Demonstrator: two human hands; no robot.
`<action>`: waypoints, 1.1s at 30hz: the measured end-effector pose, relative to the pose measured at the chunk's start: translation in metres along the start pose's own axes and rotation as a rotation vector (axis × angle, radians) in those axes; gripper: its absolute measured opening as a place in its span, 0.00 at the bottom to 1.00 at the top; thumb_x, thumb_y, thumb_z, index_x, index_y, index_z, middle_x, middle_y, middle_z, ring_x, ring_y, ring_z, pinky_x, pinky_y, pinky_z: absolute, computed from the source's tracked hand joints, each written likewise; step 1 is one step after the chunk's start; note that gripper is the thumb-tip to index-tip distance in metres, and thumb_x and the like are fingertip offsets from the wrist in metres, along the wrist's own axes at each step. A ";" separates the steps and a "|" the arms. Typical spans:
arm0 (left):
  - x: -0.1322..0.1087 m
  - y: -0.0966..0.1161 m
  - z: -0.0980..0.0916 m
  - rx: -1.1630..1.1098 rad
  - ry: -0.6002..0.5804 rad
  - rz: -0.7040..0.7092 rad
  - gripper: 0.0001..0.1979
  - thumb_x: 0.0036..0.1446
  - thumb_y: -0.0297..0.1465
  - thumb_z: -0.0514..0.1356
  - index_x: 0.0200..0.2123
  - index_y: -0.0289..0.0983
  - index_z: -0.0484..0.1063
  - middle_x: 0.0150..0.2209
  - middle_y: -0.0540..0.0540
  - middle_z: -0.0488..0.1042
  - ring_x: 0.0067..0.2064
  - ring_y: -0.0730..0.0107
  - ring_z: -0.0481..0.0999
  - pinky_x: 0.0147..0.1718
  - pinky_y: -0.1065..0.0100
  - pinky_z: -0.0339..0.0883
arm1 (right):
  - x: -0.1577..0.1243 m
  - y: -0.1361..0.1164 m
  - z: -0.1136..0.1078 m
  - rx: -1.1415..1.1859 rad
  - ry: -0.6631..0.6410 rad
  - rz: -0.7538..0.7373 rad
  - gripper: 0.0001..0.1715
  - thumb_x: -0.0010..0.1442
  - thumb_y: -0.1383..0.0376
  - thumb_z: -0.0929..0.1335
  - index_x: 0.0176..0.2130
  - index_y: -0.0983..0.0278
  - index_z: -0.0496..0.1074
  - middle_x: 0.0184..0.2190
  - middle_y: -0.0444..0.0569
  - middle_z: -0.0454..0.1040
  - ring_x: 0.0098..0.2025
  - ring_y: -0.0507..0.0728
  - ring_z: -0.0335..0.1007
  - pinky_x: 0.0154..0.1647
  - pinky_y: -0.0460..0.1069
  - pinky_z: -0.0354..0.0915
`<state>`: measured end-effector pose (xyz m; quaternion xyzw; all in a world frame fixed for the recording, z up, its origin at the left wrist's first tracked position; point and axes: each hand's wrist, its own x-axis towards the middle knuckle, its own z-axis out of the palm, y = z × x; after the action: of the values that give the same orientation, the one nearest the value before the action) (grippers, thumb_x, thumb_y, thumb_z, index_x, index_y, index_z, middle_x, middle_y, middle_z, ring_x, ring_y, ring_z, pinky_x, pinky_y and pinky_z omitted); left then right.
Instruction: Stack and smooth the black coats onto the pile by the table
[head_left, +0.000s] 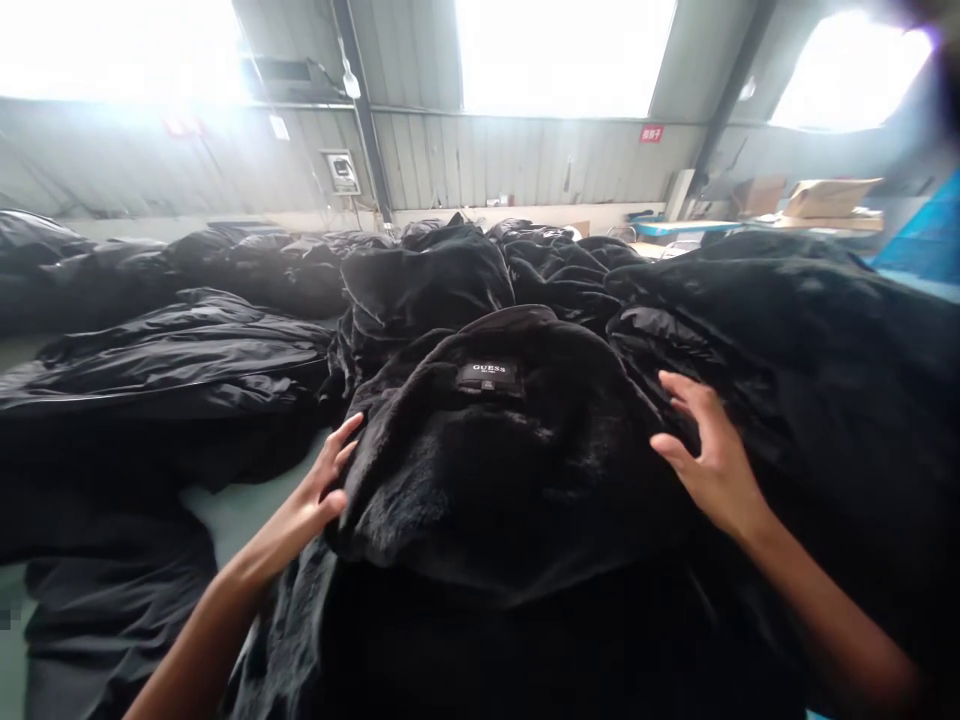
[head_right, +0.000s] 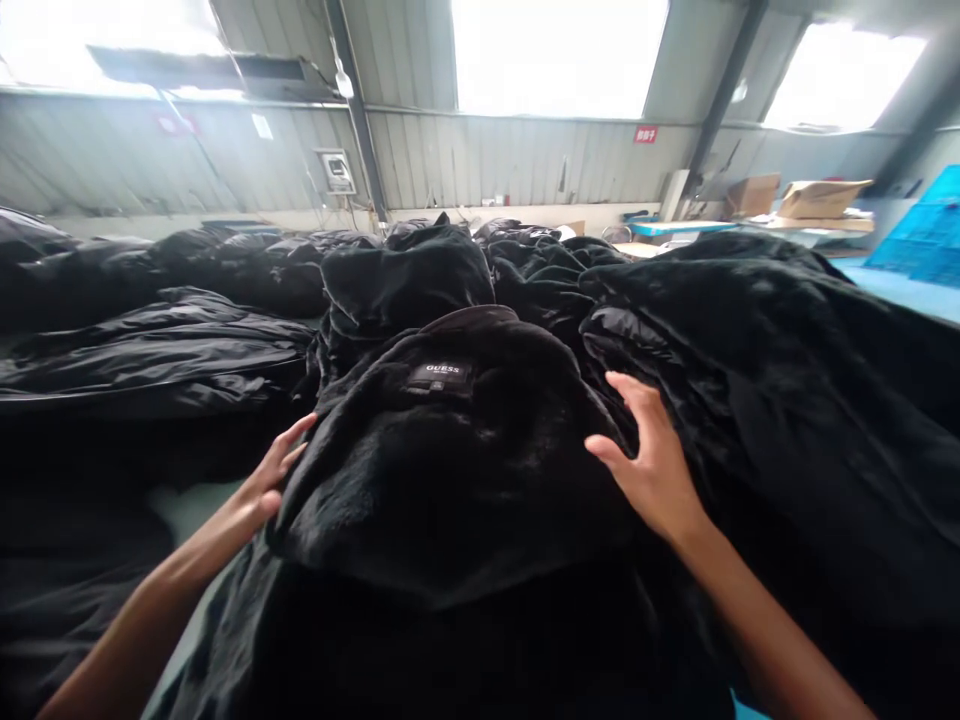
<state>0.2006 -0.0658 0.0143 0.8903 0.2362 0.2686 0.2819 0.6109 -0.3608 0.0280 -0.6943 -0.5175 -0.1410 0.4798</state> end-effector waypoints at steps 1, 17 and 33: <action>-0.015 -0.001 0.003 -0.019 -0.022 0.002 0.49 0.63 0.68 0.47 0.80 0.55 0.41 0.72 0.37 0.67 0.72 0.36 0.67 0.59 0.38 0.75 | -0.018 0.010 -0.005 0.039 -0.082 0.047 0.52 0.65 0.37 0.69 0.76 0.54 0.55 0.73 0.58 0.62 0.73 0.72 0.62 0.71 0.69 0.64; 0.018 0.072 0.040 0.164 0.374 0.237 0.18 0.66 0.41 0.63 0.57 0.48 0.78 0.54 0.51 0.82 0.58 0.47 0.80 0.64 0.42 0.74 | -0.003 -0.035 0.033 0.075 0.005 -0.173 0.17 0.59 0.65 0.69 0.46 0.56 0.83 0.52 0.51 0.82 0.49 0.64 0.82 0.51 0.62 0.79; 0.161 0.178 -0.117 0.138 0.493 0.408 0.40 0.68 0.49 0.54 0.68 0.20 0.58 0.68 0.47 0.68 0.70 0.61 0.65 0.68 0.64 0.55 | 0.222 -0.122 -0.028 -0.026 0.004 -0.258 0.36 0.63 0.55 0.62 0.54 0.82 0.76 0.62 0.55 0.76 0.65 0.63 0.70 0.61 0.52 0.63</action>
<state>0.2968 -0.0600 0.2630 0.8444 0.1318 0.5103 0.0954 0.6094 -0.2540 0.2591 -0.6277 -0.5998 -0.2097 0.4497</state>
